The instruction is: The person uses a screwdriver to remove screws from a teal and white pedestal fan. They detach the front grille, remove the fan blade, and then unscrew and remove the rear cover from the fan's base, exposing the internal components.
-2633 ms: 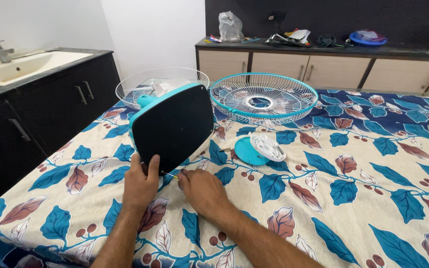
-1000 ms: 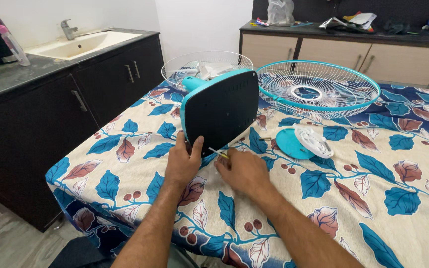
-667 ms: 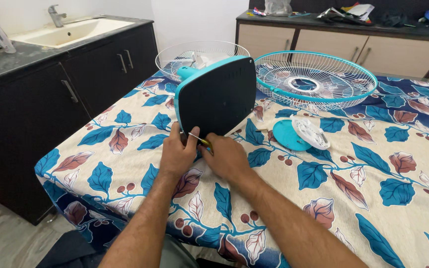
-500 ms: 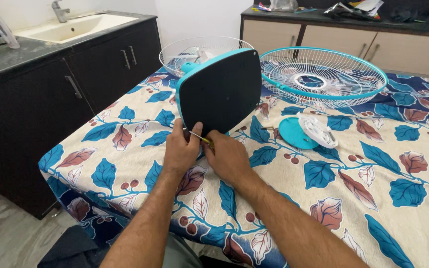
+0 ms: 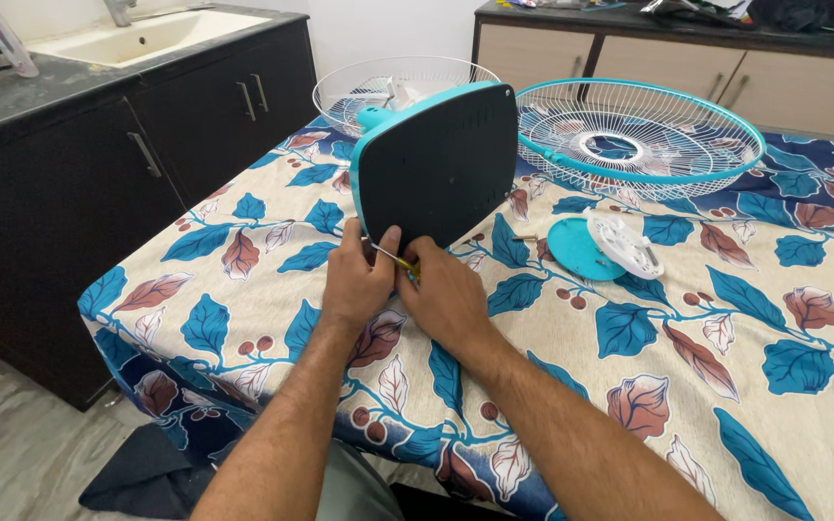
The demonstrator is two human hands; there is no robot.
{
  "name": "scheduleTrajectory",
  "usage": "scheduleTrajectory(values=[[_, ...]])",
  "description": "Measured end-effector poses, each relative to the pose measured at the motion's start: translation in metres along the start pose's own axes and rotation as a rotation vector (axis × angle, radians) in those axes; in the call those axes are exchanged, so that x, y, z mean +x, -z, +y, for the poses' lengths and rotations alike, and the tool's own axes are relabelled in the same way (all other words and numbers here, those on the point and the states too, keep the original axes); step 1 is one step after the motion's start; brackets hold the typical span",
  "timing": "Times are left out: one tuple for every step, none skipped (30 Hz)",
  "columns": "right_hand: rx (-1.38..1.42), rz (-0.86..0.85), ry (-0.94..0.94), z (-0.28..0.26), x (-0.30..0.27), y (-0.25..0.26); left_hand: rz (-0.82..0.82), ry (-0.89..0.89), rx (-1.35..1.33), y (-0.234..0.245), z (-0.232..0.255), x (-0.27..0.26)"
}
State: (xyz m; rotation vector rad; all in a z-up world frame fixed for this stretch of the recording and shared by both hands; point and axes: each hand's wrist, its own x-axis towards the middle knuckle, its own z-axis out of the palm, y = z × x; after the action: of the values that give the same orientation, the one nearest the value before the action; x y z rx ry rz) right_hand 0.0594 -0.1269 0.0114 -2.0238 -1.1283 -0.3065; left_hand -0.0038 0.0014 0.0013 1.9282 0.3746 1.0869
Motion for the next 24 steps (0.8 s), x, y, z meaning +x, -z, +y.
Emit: scheduleTrajectory(values=[[0.000, 0.008, 0.002, 0.0009, -0.0008, 0.0009, 0.003, 0.001, 0.009, -0.0013, 0.0005, -0.0004], [-0.027, 0.001, -0.017, 0.0017, -0.0017, 0.0012, 0.003, -0.011, -0.009, -0.0021, 0.0009, -0.0016], [-0.052, -0.003, -0.030, 0.0019, -0.0011, 0.0007, 0.006, -0.029, -0.026, -0.0018, 0.0016, -0.0015], [-0.078, -0.006, -0.044, 0.0023, 0.0002, 0.0003, 0.008, -0.046, -0.043, -0.0019, 0.0024, -0.0004], [-0.073, -0.014, -0.032, 0.0024, 0.0002, -0.0010, 0.009, -0.024, -0.011, -0.0012, 0.0026, -0.0010], [-0.069, -0.021, -0.020, 0.0027, 0.0002, -0.0022, 0.010, -0.002, 0.022, -0.0010, 0.0029, -0.0016], [-0.063, -0.029, -0.009, 0.0028, 0.0002, -0.0031, 0.009, 0.020, 0.055, -0.0004, 0.0034, -0.0020], [-0.051, -0.025, -0.002, 0.0027, 0.0004, -0.0039, 0.008, 0.023, 0.055, 0.0007, 0.0040, -0.0021], [-0.041, -0.020, 0.004, 0.0029, 0.0005, -0.0037, 0.004, 0.026, 0.053, 0.0007, 0.0048, -0.0018], [-0.031, -0.015, 0.009, 0.0030, 0.0006, -0.0033, 0.000, 0.028, 0.050, 0.0007, 0.0055, -0.0014], [-0.023, -0.032, -0.004, 0.0035, 0.0000, -0.0023, -0.009, 0.026, 0.043, 0.0001, 0.0061, -0.0015], [-0.014, -0.049, -0.018, 0.0040, -0.0008, -0.0012, -0.017, 0.023, 0.035, -0.0005, 0.0067, -0.0017], [-0.004, -0.066, -0.029, 0.0038, -0.0011, -0.0005, -0.025, 0.019, 0.029, 0.0000, 0.0070, -0.0015], [-0.002, -0.057, -0.024, 0.0036, -0.0018, 0.0003, -0.020, 0.034, 0.037, 0.0004, 0.0074, -0.0018], [0.000, -0.049, -0.018, 0.0035, -0.0024, 0.0010, -0.016, 0.047, 0.046, 0.0008, 0.0077, -0.0020], [0.003, -0.040, -0.012, 0.0036, -0.0028, 0.0014, -0.011, 0.060, 0.054, 0.0011, 0.0078, -0.0023], [0.000, -0.028, -0.004, 0.0045, -0.0027, 0.0021, -0.008, 0.055, 0.043, 0.0004, 0.0079, -0.0020], [-0.002, -0.015, 0.003, 0.0056, -0.0025, 0.0025, -0.006, 0.050, 0.032, -0.0003, 0.0077, -0.0017], [-0.002, -0.005, 0.009, 0.0059, -0.0030, 0.0015, -0.003, 0.048, 0.023, -0.0001, 0.0071, -0.0024], [-0.012, -0.020, 0.004, 0.0061, -0.0031, 0.0004, -0.002, 0.024, 0.021, -0.0001, 0.0064, -0.0029], [-0.021, -0.035, -0.001, 0.0060, -0.0024, -0.0005, -0.001, -0.001, 0.018, -0.0001, 0.0059, -0.0025], [-0.031, -0.050, -0.006, 0.0058, -0.0014, -0.0012, 0.001, -0.026, 0.015, 0.0000, 0.0054, -0.0019], [-0.009, -0.042, 0.014, 0.0056, -0.0016, -0.0013, -0.003, -0.016, 0.011, 0.0000, 0.0049, -0.0016], [0.013, -0.034, 0.034, 0.0053, -0.0020, -0.0008, -0.006, -0.007, 0.006, 0.0000, 0.0044, -0.0012]])
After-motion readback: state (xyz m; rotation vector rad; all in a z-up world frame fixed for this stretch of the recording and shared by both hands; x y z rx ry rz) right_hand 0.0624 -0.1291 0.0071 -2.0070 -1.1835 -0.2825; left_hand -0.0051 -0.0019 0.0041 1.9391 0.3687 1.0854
